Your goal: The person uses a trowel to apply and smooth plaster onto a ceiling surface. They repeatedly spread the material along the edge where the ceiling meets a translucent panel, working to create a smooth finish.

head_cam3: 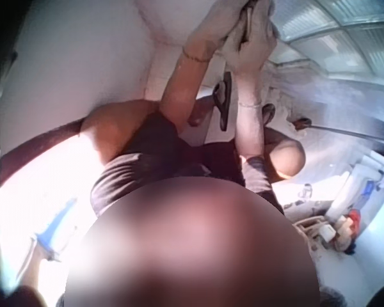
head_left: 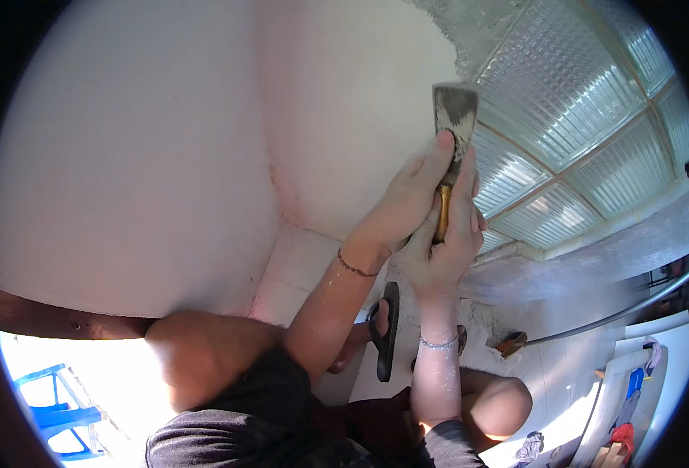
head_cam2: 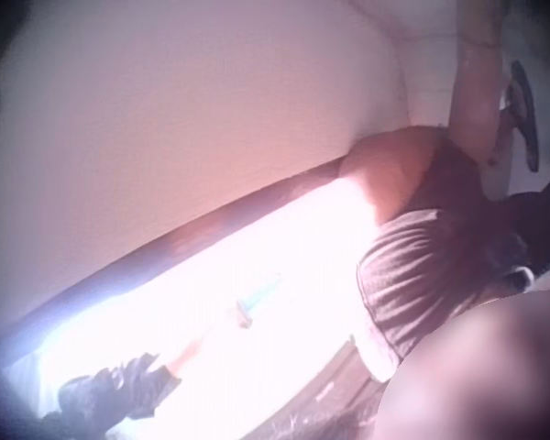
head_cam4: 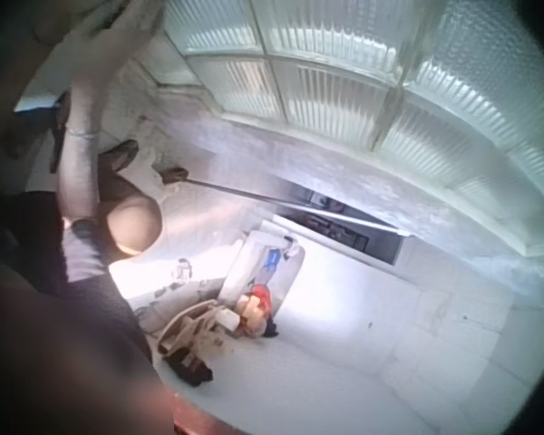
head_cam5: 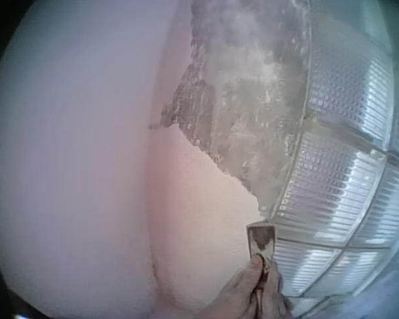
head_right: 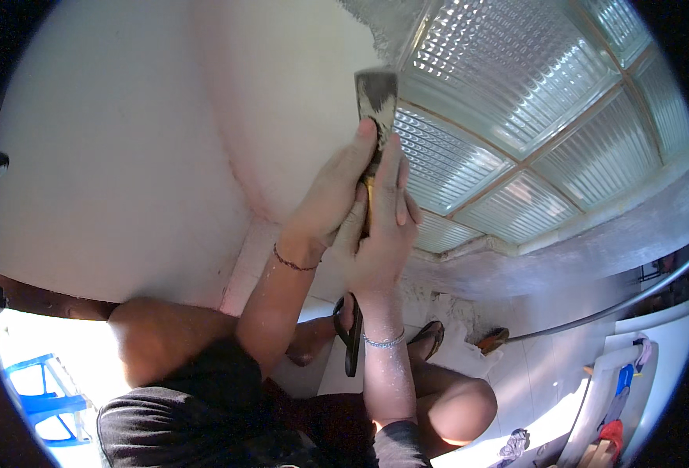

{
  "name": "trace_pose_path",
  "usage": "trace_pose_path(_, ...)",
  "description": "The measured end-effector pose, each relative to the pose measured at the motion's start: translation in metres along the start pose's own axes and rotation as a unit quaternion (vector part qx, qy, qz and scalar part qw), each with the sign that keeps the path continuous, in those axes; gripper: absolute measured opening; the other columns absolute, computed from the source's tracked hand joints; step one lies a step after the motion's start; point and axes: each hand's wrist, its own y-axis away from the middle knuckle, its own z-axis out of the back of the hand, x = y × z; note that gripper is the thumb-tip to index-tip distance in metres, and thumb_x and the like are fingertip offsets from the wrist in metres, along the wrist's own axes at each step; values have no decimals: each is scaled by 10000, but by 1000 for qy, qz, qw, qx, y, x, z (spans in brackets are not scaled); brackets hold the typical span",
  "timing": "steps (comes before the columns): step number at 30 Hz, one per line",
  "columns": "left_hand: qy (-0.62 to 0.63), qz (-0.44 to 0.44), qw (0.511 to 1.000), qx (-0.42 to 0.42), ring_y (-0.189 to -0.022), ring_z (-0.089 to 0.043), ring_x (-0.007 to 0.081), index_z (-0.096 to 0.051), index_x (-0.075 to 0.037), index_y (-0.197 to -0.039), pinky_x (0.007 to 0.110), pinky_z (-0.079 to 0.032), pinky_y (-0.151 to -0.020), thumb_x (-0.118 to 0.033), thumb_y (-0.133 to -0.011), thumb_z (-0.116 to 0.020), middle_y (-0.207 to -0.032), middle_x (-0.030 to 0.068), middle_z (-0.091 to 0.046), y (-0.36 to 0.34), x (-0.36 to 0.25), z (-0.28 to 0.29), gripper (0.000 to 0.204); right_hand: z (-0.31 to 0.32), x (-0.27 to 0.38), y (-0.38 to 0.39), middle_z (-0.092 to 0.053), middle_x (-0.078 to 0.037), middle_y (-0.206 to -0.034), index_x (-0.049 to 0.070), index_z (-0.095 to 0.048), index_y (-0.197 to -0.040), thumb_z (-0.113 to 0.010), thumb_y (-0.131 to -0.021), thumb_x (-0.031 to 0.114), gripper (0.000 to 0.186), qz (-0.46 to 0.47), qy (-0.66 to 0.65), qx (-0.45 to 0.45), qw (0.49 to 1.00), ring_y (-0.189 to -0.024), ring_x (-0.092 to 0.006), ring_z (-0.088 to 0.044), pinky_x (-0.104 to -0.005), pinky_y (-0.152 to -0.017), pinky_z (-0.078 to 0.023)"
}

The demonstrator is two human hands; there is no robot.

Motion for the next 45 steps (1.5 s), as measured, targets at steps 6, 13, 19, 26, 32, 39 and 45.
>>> trace_pose_path(6, -33, -39, 998, -26, -696, -650, 155, -565, -32, -976, 279, -530, -673, -553, -1051, -318, -828, 135, -707, -1, 11, -6, 582, -1, -10, 14, -637, -282, -1199, -38, -336, -1502, -469, -977, 58, 550, -36, -66, -29, 997, -1042, -386, -679, -381, -832, -542)
trace_pose_path(13, -54, -32, 998, -27, -710, -634, 133, -575, -21, -1049, 265, -535, -643, -519, -1063, -327, -864, 112, -700, 0, 16, 0, 556, -2, -9, 27, -653, -252, -1218, -24, -297, -1527, -452, -959, 77, 597, -108, -85, 1, 990, -1081, -320, -679, -329, -884, -511)
trace_pose_path(19, -126, -38, 988, -80, -677, -588, 95, -600, -13, -982, 246, -504, -610, -516, -1054, -377, -751, 24, -605, 3, 14, -1, 555, -8, -7, 31, -478, -293, -1436, -73, -291, -1509, -486, -907, 85, 653, -64, -46, -2, 997, -1337, -381, -483, -409, -1071, -387)
trace_pose_path(26, -193, -59, 972, -122, -540, -567, 105, -580, -8, -925, 256, -475, -509, -503, -1057, -378, -710, 29, -579, 3, 15, 0, 550, -12, 0, 33, -443, -303, -1466, -100, -293, -1493, -481, -875, 68, 668, -43, -34, -19, 998, -1349, -427, -460, -420, -1093, -375)
trace_pose_path(32, -154, -54, 982, -95, -507, -567, 108, -563, 2, -918, 262, -471, -484, -509, -1056, -371, -661, 34, -554, 3, 6, -8, 563, -11, 5, 26, -437, -312, -1464, -98, -309, -1487, -492, -863, 65, 670, -98, -97, -3, 990, -1369, -437, -431, -428, -1097, -374)
trace_pose_path(39, -222, -40, 967, -117, -626, -560, 107, -588, 22, -902, 277, -475, -595, -479, -1060, -395, -722, 56, -594, 3, 0, 1, 560, -21, 9, 28, -421, -310, -1478, -95, -318, -1484, -489, -851, 35, 668, -104, -117, -15, 988, -1390, -437, -401, -433, -1107, -363)
trace_pose_path(45, -230, -26, 968, -99, -639, -555, 118, -588, 34, -922, 285, -476, -607, -475, -1060, -399, -715, 58, -592, 4, -4, 3, 560, -24, 8, 25, -469, -319, -1420, -89, -247, -1514, -483, -815, 9, 744, -47, -58, -44, 996, -1199, -436, -577, -413, -958, -503)
